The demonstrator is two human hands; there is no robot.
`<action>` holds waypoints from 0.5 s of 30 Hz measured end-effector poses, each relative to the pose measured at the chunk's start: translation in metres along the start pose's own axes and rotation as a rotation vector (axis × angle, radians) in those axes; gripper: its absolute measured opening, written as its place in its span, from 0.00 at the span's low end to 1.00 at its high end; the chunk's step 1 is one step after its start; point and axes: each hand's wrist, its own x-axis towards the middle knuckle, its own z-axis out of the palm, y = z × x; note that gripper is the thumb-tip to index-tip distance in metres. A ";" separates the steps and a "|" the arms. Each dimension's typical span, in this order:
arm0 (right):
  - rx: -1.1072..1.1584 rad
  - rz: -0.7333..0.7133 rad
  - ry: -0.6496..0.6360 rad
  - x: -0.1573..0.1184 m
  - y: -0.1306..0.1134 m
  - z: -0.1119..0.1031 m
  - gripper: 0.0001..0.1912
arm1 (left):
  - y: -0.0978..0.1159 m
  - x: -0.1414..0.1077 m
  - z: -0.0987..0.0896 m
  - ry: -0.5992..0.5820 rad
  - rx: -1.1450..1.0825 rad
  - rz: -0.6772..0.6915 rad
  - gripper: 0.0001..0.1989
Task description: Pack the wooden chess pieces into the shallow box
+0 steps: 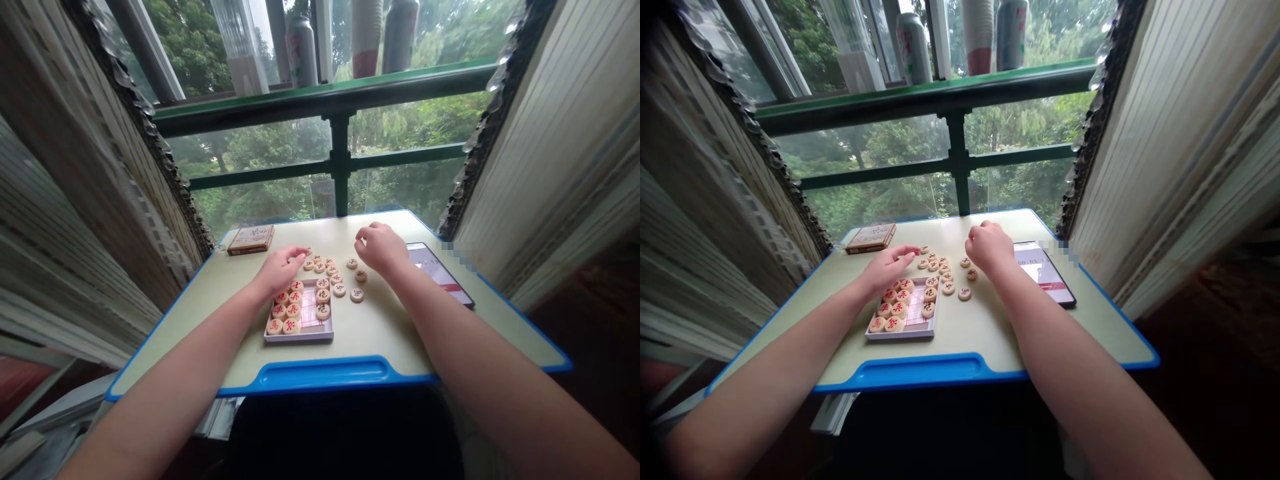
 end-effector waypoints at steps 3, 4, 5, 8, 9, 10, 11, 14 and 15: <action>0.030 0.002 -0.123 0.001 0.001 0.002 0.16 | -0.010 0.005 0.001 -0.084 -0.127 -0.118 0.20; 0.032 -0.005 -0.186 0.001 0.000 0.004 0.15 | -0.012 0.006 0.001 -0.111 -0.154 -0.138 0.21; 0.029 -0.012 -0.248 0.001 -0.001 0.006 0.15 | -0.013 0.006 0.001 -0.136 -0.167 -0.146 0.21; 0.010 -0.039 -0.358 0.000 -0.007 0.011 0.14 | -0.013 0.006 0.000 -0.164 -0.156 -0.151 0.19; 0.009 -0.050 -0.372 0.000 -0.009 0.012 0.14 | -0.013 0.007 -0.001 -0.167 -0.160 -0.155 0.19; 0.015 -0.060 -0.377 0.000 -0.010 0.013 0.14 | -0.013 0.007 -0.001 -0.174 -0.175 -0.159 0.20; 0.025 -0.069 -0.375 0.000 -0.012 0.013 0.14 | -0.014 0.007 -0.001 -0.183 -0.199 -0.163 0.21; 0.037 -0.067 -0.372 -0.001 -0.013 0.011 0.15 | -0.020 0.011 -0.001 -0.171 -0.264 -0.168 0.26; 0.034 -0.059 -0.367 -0.001 -0.013 0.011 0.16 | -0.023 0.013 0.000 -0.144 -0.261 -0.148 0.27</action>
